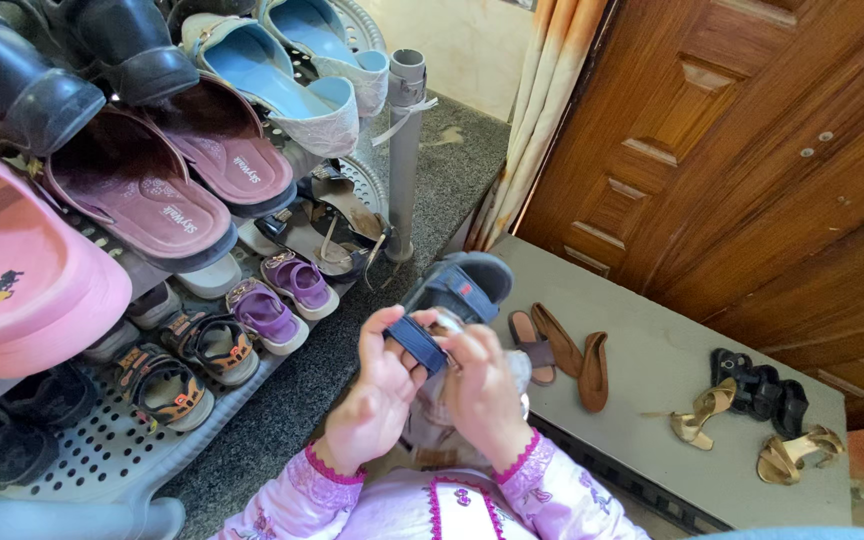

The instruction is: The person wipes several pairs of shoes with a cloth, including black boots, sandals, and high heels, then places them on a shoe rack. The person handles each shoe individually, wiping the exterior surfaces and returning them to the rack.

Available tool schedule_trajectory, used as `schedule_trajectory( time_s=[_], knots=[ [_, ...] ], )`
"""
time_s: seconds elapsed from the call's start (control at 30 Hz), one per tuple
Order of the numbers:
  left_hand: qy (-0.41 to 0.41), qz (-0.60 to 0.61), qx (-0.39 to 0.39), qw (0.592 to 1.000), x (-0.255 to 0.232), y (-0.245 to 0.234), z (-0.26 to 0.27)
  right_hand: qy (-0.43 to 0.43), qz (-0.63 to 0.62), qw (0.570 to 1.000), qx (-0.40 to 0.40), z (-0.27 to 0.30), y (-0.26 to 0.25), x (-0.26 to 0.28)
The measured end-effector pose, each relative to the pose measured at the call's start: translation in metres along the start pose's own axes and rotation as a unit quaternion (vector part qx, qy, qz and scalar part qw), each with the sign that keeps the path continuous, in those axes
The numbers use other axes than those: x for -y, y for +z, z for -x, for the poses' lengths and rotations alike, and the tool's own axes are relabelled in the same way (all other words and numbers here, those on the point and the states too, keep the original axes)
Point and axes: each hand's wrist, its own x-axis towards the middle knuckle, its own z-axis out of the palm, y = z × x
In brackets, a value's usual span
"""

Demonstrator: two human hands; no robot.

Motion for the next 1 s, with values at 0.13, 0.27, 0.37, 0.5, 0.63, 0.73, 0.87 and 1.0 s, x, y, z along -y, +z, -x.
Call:
schedule_trajectory(
  time_s=[0.13, 0.27, 0.37, 0.5, 0.63, 0.73, 0.87, 1.0],
  knots=[
    [-0.02, -0.037, 0.018, 0.999, 0.012, -0.001, 0.003, 0.06, 0.037, 0.997, 0.019, -0.002, -0.003, 0.007],
    [-0.013, -0.042, 0.025, 0.999, 0.018, -0.001, 0.003, 0.04, 0.063, 0.997, 0.031, -0.003, -0.003, 0.001],
    [0.015, 0.009, -0.008, 1.0, 0.01, -0.003, 0.001, 0.092, -0.03, 0.989, 0.107, -0.003, -0.002, -0.007],
    [0.057, 0.076, -0.026, 0.995, 0.002, -0.003, 0.001, 0.017, -0.004, 0.996, 0.088, 0.0, -0.005, -0.009],
    [-0.002, 0.031, 0.017, 0.999, 0.008, -0.003, 0.001, 0.038, 0.09, 0.994, 0.045, 0.001, -0.005, -0.001],
    [0.0, -0.016, 0.068, 0.998, 0.015, -0.002, 0.001, 0.095, 0.07, 0.99, 0.076, 0.002, -0.005, 0.0],
    [0.012, 0.027, 0.036, 0.999, 0.007, -0.005, -0.003, 0.08, -0.043, 0.991, 0.096, 0.0, -0.007, -0.008],
    [0.018, 0.066, 0.003, 0.998, -0.008, -0.004, -0.002, 0.009, -0.055, 0.996, 0.067, 0.001, -0.007, -0.008]
  ],
)
